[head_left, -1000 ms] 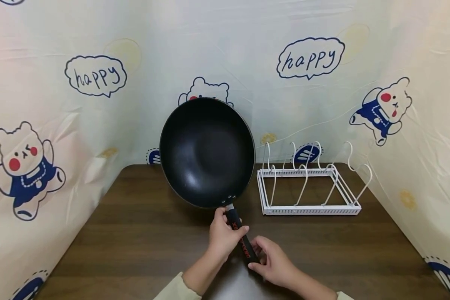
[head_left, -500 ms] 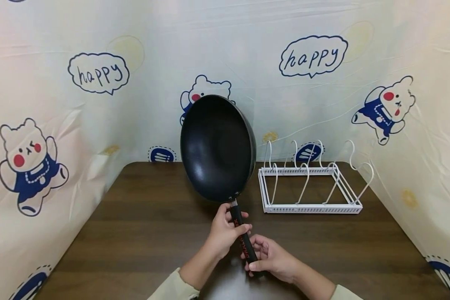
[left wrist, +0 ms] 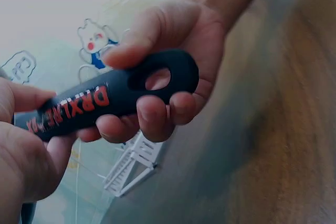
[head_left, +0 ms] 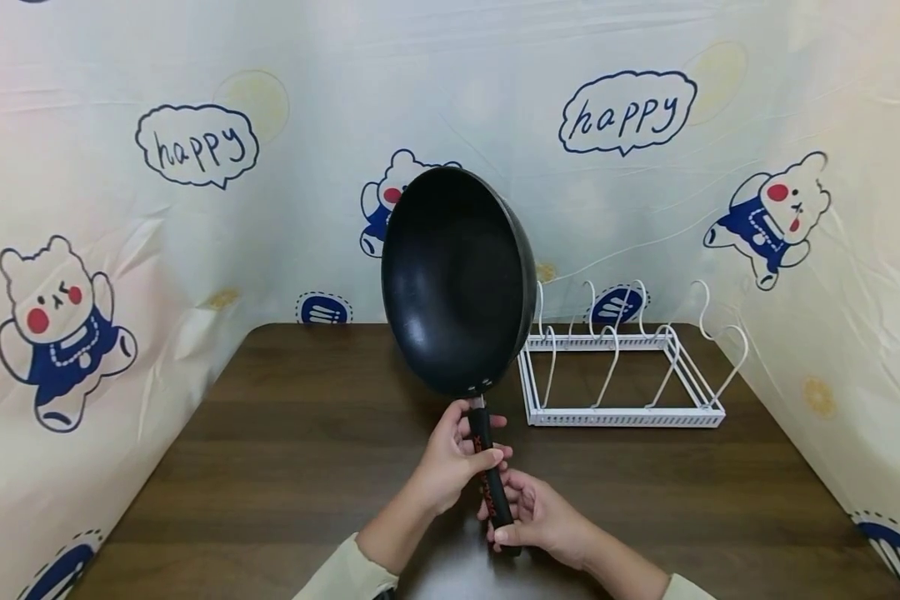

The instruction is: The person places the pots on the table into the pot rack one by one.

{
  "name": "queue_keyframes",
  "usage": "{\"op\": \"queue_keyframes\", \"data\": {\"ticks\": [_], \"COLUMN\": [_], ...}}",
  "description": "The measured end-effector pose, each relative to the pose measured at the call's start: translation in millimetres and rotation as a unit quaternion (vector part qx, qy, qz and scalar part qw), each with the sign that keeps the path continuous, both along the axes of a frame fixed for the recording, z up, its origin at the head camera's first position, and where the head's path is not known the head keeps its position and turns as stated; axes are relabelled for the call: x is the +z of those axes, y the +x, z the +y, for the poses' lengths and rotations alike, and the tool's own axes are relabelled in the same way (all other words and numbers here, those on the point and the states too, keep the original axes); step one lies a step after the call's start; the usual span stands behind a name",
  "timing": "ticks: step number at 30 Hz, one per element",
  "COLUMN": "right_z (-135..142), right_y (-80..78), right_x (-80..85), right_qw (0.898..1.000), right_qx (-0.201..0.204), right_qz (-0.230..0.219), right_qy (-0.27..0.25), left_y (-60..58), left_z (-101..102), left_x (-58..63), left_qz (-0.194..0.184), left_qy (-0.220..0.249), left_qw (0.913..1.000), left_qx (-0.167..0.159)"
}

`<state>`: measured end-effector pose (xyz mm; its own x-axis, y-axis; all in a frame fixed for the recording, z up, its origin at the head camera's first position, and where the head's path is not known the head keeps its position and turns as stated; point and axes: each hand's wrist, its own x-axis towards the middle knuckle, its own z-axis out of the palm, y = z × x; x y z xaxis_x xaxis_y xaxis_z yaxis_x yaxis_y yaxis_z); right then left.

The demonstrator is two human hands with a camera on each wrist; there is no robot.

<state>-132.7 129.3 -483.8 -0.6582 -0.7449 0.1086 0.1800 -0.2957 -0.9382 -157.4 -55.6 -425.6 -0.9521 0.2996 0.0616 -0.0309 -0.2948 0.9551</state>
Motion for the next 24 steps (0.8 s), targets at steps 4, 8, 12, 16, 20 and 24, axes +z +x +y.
{"op": "queue_keyframes", "data": {"ticks": [4,8,12,16,20,24], "right_z": [-2,-2,2,6,11,16], "right_y": [0.0,2.5,3.5,2.3,2.2,3.2], "right_x": [1.8,2.9,2.5,2.2,1.1,1.4], "right_qw": [1.0,1.0,1.0,0.998,0.995,0.991], "right_qx": [0.013,0.003,-0.013,-0.042,-0.061,-0.077], "right_qz": [-0.018,-0.015,0.0,0.037,0.067,0.092], "right_qy": [-0.016,-0.009,0.0,0.021,0.052,0.066], "left_y": [-2.9,-2.4,-3.1,-3.8,-2.0,-1.3], "left_z": [-4,-3,0,2,2,4], "left_x": [0.0,-0.8,0.9,2.3,2.4,4.6], "left_qz": [0.01,0.008,0.025,0.057,0.073,0.082], "left_qy": [0.027,0.027,-0.002,-0.058,-0.115,-0.137], "left_qw": [0.9983,0.9976,0.9987,0.9966,0.9905,0.987], "left_qx": [-0.051,-0.063,-0.045,-0.007,0.021,0.021]}}
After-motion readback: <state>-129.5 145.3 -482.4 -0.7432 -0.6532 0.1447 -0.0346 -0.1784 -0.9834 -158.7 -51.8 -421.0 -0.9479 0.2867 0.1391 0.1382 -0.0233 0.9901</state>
